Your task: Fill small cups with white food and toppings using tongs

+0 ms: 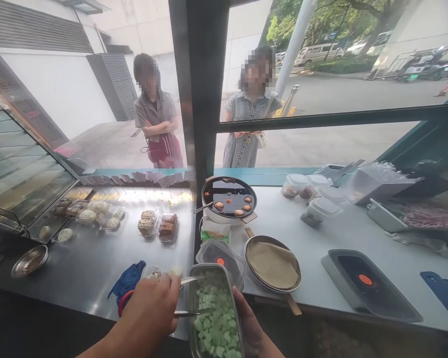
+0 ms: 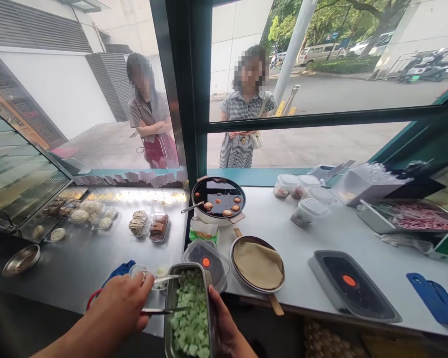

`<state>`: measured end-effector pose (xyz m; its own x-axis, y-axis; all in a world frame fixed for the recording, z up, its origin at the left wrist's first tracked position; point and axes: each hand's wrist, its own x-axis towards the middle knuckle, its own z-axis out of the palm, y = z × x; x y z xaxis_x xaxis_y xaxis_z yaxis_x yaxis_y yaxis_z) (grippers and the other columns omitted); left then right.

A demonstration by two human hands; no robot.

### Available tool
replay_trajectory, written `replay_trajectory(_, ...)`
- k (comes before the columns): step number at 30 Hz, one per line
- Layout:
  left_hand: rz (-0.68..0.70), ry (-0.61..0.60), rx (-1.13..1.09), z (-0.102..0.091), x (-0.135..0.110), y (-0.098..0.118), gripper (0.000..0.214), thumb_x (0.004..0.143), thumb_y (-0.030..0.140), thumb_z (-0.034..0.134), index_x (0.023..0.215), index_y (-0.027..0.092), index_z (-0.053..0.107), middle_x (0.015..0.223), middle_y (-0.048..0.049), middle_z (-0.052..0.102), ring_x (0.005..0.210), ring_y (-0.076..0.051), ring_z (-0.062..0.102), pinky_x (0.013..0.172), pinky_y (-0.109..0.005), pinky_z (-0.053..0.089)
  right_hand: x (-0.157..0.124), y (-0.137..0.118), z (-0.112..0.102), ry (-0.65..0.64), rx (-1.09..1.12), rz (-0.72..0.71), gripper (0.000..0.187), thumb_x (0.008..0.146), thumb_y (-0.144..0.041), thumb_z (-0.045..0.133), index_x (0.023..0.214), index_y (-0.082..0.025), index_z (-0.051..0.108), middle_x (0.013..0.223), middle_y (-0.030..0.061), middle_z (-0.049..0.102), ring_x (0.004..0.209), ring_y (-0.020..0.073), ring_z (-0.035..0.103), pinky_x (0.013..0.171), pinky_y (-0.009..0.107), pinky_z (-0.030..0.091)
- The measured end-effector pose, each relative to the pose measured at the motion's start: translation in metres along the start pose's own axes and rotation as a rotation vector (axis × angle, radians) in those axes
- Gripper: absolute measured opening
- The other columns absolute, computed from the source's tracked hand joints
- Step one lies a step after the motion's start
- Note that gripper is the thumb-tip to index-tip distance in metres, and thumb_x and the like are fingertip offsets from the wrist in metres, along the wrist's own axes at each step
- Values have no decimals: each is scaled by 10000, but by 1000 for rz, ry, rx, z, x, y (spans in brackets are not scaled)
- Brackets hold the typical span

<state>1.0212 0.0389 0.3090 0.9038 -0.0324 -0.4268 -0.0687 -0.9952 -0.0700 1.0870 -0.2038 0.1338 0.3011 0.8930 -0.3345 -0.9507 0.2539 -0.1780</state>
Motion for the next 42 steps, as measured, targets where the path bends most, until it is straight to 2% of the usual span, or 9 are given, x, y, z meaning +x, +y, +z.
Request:
replay_trajectory(3, 22, 19, 46, 1, 13, 7, 302, 816, 222, 679, 1110, 159, 647, 1019, -139, 685, 848, -312, 690, 726, -426, 535, 10, 5, 9, -32, -19, 23, 734, 805, -674, 694, 1223, -70, 713, 1184, 192, 790, 1199, 355, 688, 1180, 481, 379)
replay_trajectory(6, 41, 7, 67, 7, 13, 2, 231, 834, 135, 599, 1056, 169, 652, 971, -124, 695, 806, -295, 701, 675, -391, 522, 12, 10, 12, -57, -21, 40, 785, 815, -698, 657, 1242, -41, 696, 1242, 220, 761, 1230, 366, 668, 1181, 479, 376)
replay_trajectory(11, 38, 0, 113, 14, 2, -3, 256, 842, 106, 572, 1081, 157, 649, 963, -142, 698, 806, -289, 705, 647, -363, 505, 12, 16, 10, -66, -8, 58, 817, 842, -699, 613, 1283, -14, 666, 1255, 227, 754, 1246, 351, 660, 1189, 454, 367)
replay_trajectory(19, 75, -16, 127, 18, 3, -2, 219, 855, 119, 564, 1046, 153, 667, 932, -136, 687, 733, -283, 694, 593, -362, 485, 18, 21, 14, -64, -20, 75, 774, 873, -692, 574, 1282, -43, 674, 1230, 205, 769, 1238, 336, 663, 1161, 443, 393)
replay_trajectory(26, 24, 2, 103, 13, -8, -13, 267, 856, 88, 531, 1074, 172, 661, 917, -119, 700, 763, -298, 706, 627, -390, 525, 26, 22, 20, -92, -36, 96, 840, 848, -735, 550, 1302, -35, 651, 1313, 232, 724, 1284, 375, 627, 1186, 504, 358)
replay_trajectory(33, -137, -26, 44, 16, -25, -52, 236, 884, 164, 581, 1098, 224, 659, 964, -87, 721, 824, -283, 731, 696, -376, 547, 55, 21, 18, -52, -22, 111, 802, 886, -739, 483, 1245, -48, 674, 1188, 227, 772, 1231, 358, 661, 1137, 510, 415)
replay_trajectory(36, -268, -73, 41, 32, -28, -80, 247, 898, 230, 610, 1140, 227, 657, 979, -94, 734, 857, -284, 745, 739, -363, 548, 57, 19, 14, -38, -18, 118, 763, 874, -720, 524, 1222, -61, 687, 1168, 217, 781, 1208, 357, 673, 1138, 514, 413)
replay_trajectory(38, -342, -124, 37, 48, -21, -100, 239, 889, 249, 635, 1122, 212, 669, 960, -106, 749, 877, -298, 753, 763, -365, 549, 56, 19, 11, -29, -18, 122, 767, 859, -719, 549, 1229, -60, 684, 1169, 220, 780, 1209, 361, 671, 1137, 521, 412)
replay_trajectory(42, -378, -179, 10, 69, 0, -130, 279, 812, 252, 724, 1082, 192, 689, 964, -118, 769, 950, -336, 749, 811, -387, 553, 53, 21, 7, -21, -20, 124, 824, 857, -737, 526, 1295, -49, 648, 1219, 230, 761, 1245, 368, 649, 1144, 534, 403)
